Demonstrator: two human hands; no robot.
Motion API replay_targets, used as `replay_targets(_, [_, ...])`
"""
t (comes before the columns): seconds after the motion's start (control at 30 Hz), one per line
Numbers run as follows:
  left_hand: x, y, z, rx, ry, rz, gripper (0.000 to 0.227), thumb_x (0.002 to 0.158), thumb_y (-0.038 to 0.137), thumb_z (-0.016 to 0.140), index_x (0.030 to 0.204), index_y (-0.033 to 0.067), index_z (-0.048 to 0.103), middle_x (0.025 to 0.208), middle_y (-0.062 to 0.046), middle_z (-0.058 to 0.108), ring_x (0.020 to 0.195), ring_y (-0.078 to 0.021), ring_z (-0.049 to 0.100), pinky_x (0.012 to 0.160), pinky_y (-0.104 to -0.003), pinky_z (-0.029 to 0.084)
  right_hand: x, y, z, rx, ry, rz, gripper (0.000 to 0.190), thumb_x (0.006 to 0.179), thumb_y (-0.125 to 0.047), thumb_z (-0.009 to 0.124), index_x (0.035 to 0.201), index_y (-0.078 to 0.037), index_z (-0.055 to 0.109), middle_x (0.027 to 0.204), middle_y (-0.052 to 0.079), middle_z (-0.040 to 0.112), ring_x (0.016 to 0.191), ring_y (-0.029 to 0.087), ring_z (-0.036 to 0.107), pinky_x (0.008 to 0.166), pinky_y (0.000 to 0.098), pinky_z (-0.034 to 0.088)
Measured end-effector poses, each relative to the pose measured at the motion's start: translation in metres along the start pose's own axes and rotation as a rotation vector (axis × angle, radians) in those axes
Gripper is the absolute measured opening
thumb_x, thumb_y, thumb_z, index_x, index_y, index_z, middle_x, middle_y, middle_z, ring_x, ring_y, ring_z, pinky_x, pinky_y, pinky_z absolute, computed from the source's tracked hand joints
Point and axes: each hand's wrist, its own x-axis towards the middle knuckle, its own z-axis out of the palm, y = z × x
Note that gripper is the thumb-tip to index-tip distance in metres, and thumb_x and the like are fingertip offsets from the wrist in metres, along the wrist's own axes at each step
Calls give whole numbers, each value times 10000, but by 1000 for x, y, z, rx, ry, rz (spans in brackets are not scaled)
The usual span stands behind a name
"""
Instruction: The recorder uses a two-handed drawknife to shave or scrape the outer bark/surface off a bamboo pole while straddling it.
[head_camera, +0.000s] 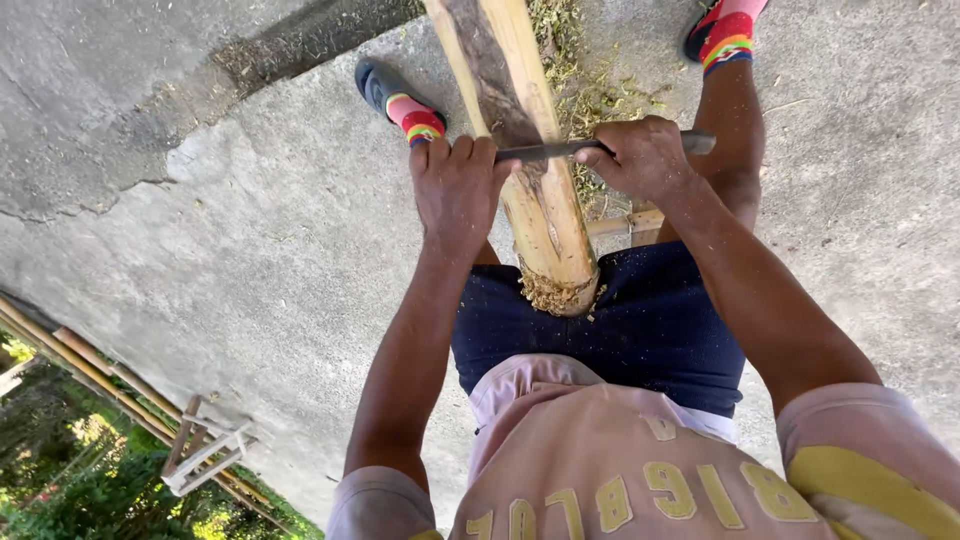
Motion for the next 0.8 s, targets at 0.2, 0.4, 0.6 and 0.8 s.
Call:
replay_targets(0.2, [31,-18,9,82,-19,-49,470,945,593,704,909,125,727,808,-48,672,770,-234,545,742,-438,373,33,29,13,28,12,-59,610,1115,-597,539,671,-179,532,513,-12,445,408,159,427,463,388,414])
replay_targets(0.4, [44,-25,3,117,273,37,411,845,547,792,915,151,704,830,-13,647,887,-228,541,858,-434,333,58,20,-7,-30,82,-44,569,1113,-607,565,771,-153,596,618,8,525,564,225,489,794,468,410])
replay_targets(0.6, [34,-16,-5,118,197,-2,416,859,558,781,914,152,706,819,-1,638,858,-218,524,848,-425,329,43,5,-11,73,7,-8,518,1138,-540,594,814,-138,627,634,24,554,595,244,515,832,486,368])
replay_targets(0.8, [-6,14,-15,86,21,-15,428,901,564,720,922,137,697,805,-21,644,832,-219,530,823,-423,356,-18,4,25,108,-216,164,548,1110,-575,577,772,-143,593,618,30,531,555,243,525,730,448,410])
